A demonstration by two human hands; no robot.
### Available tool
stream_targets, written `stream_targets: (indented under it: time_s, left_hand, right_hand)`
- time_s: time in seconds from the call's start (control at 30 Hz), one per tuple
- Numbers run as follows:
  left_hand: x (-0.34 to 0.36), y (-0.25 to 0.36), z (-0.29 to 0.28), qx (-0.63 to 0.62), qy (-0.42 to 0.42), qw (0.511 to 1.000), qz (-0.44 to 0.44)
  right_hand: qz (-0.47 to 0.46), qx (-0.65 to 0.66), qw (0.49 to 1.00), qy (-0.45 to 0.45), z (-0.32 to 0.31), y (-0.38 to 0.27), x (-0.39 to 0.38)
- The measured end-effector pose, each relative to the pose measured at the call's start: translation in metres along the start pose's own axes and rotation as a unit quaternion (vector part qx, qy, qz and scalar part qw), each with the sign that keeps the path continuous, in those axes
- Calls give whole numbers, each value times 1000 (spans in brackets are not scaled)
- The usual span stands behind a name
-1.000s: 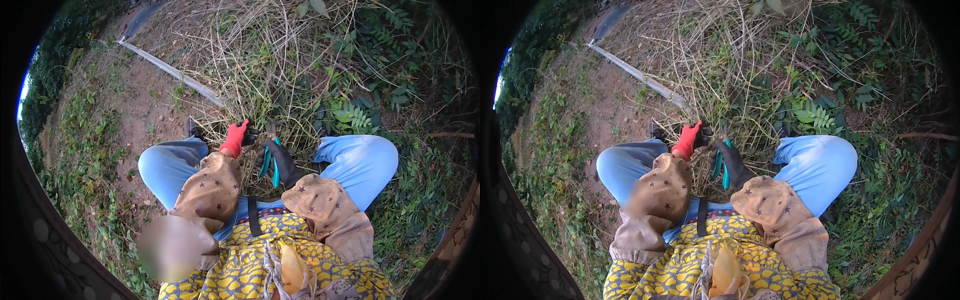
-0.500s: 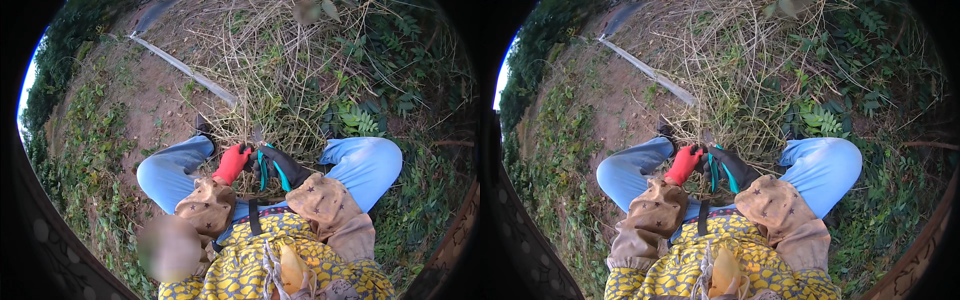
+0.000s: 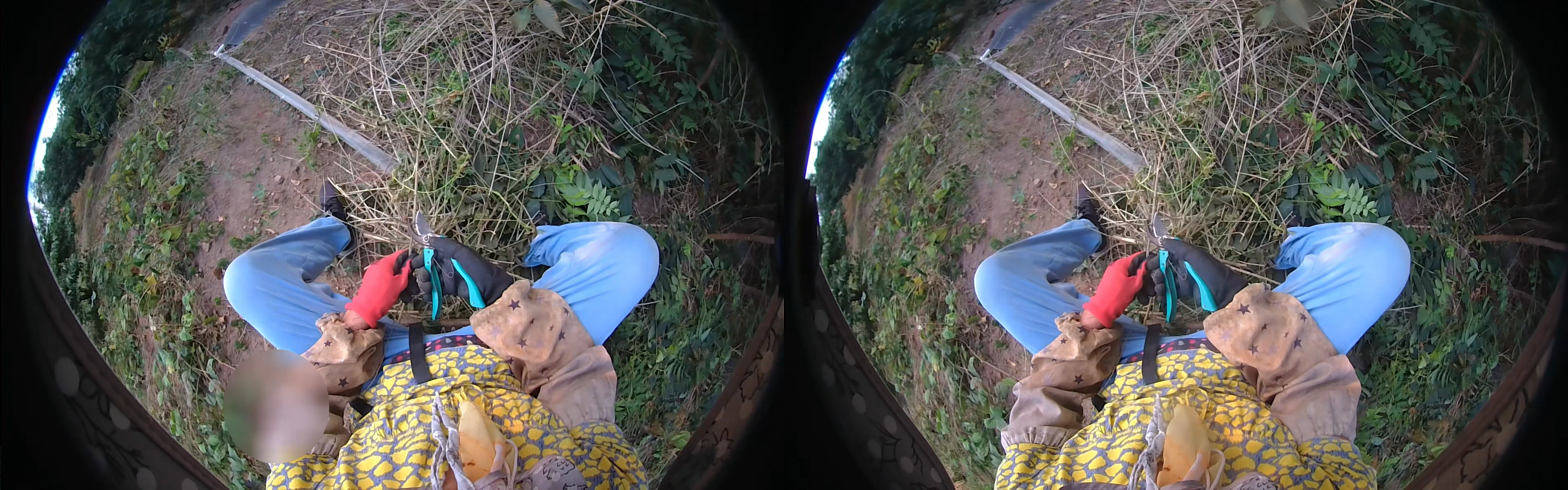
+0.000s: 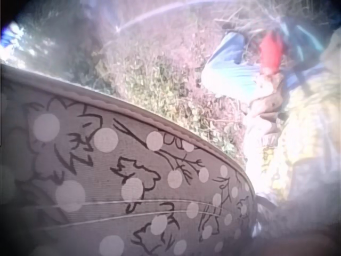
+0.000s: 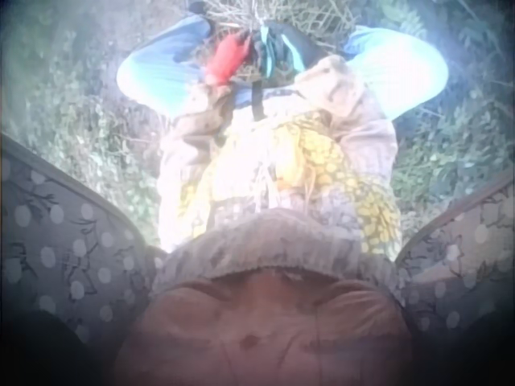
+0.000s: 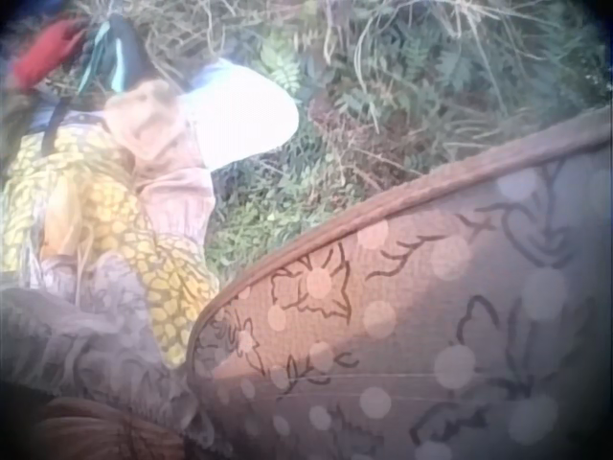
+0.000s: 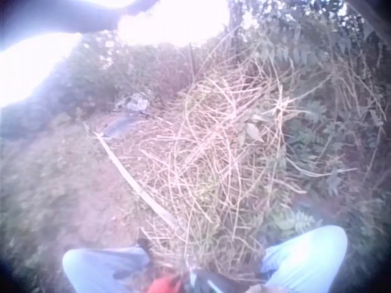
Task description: The person sits cross-legged on the ground and uses pruning shears to cut dry vines into shorter pieces. They repeatedly gather, cut, and drop the vines, working through a pile of tangled vegetation.
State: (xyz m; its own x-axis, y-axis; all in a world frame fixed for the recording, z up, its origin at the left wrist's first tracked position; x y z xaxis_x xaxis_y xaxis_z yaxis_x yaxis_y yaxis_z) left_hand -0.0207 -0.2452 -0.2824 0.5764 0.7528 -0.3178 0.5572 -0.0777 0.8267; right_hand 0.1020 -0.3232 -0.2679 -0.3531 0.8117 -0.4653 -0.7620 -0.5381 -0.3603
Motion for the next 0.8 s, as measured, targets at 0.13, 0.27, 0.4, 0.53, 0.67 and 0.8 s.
stream_targets:
  time_s: [0.13, 0.27, 0.4, 0.53, 0.67, 0.8]
  left_hand:
    - [1, -1, 2, 11, -24, 1000, -15]
    - [0, 4, 3, -37, -31, 998, -45]
    - [6, -3, 7, 5, 25, 999, 47]
    - [10, 3, -8, -135, 15, 982, -128]
    - [15, 1, -10, -88, 59, 993, -47]
    - [10, 11, -13, 15, 106, 994, 18]
  right_hand:
    - [-8, -41, 999, 29, -2, -5, -3]
    - [-30, -65, 996, 58, -6, -5, -4]
    - [-29, -44, 998, 37, -8, -4, -1]
    - [-14, -62, 997, 49, -5, 3, -7]
    - [25, -35, 999, 26, 12, 12, -12]
    - [38, -9, 999, 3, 11, 16, -9]
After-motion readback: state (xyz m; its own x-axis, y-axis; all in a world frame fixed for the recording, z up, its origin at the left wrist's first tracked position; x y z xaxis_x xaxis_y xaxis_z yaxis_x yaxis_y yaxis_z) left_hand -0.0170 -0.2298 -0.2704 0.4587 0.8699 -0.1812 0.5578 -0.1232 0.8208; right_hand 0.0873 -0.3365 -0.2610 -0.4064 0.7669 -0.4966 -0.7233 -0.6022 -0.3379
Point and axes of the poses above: each hand's wrist, its own x-axis towards the middle knuckle, its own z-axis out of the palm, y = z × x, the point moved 7 cm from there along x, towards the middle knuckle, and after that the axes turned 4 degrees about -z, right-handed, at the moved point
